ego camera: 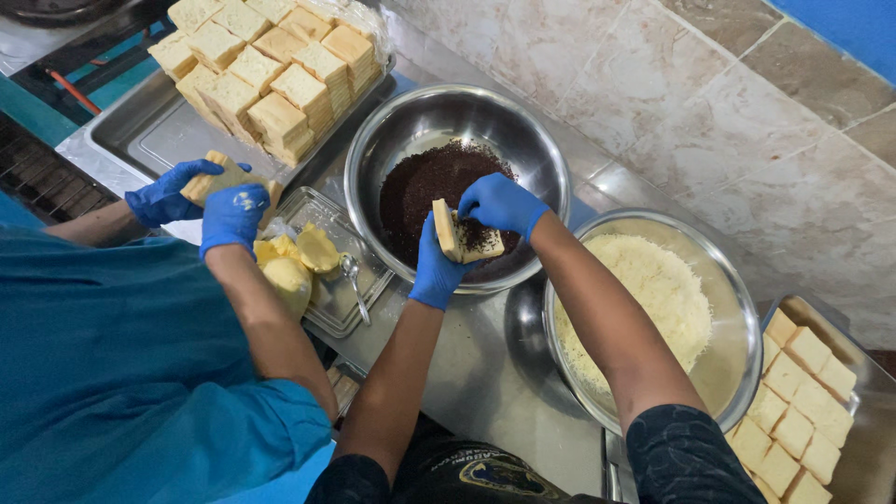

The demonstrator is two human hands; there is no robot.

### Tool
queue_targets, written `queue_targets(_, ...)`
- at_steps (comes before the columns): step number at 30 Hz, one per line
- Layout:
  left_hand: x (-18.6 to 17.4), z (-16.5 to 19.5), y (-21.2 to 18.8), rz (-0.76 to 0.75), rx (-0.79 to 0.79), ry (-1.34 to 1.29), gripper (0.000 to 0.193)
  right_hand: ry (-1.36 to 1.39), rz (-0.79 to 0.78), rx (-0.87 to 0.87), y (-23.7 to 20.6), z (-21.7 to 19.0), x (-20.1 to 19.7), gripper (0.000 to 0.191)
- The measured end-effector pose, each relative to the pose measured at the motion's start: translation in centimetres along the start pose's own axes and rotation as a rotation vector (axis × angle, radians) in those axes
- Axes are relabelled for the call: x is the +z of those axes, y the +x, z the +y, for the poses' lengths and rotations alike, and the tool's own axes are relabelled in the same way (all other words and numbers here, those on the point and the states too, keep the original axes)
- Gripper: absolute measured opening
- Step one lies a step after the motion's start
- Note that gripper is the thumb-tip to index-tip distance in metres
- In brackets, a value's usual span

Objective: The person takes pieces of bread from a coworker, spoons dark chocolate filling into a hollow in each piece, presses the pieces together, coats them in a bowl of white shredded coating, and places the finished pieces onto a metal tray.

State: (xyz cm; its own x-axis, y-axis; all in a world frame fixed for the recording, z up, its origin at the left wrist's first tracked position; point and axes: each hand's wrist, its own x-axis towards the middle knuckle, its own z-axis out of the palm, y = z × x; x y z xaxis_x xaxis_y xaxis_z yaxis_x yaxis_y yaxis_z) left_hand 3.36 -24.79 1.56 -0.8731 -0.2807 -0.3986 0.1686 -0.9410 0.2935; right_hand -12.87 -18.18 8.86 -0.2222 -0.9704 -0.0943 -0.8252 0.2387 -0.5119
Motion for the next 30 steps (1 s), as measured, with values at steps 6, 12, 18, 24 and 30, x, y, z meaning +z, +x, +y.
queue_targets(6,-0.3,0.6,-0.2,-0.079,0.06,0.025,0.055,-0.022,-0.126,-0.039,-1.3,-1.7,-1.2,0.025)
queue_targets(12,-0.8,0.9,0.1,0.008,0.078,0.035,0.058,0.164,-0.036,-0.072,-2.1,-1.2,-1.6,0.031)
queue_targets(18,-2.2,3.8,-0.9,0.031,0.158,-0.022,0.062,0.283,0.049,0.251,-3.0,1.7,0.2,0.028)
queue_targets(24,-2.6,5.5,-1.1,0.059,0.166,-0.077,0.059,0.267,-0.192,0.322,-1.7,0.7,10.9,0.031)
queue_targets(30,-2.9,4.8,-1.5,0.039,0.202,-0.02,0.056,-0.225,-0.423,0.171,0.1,0.1,13.3,0.023)
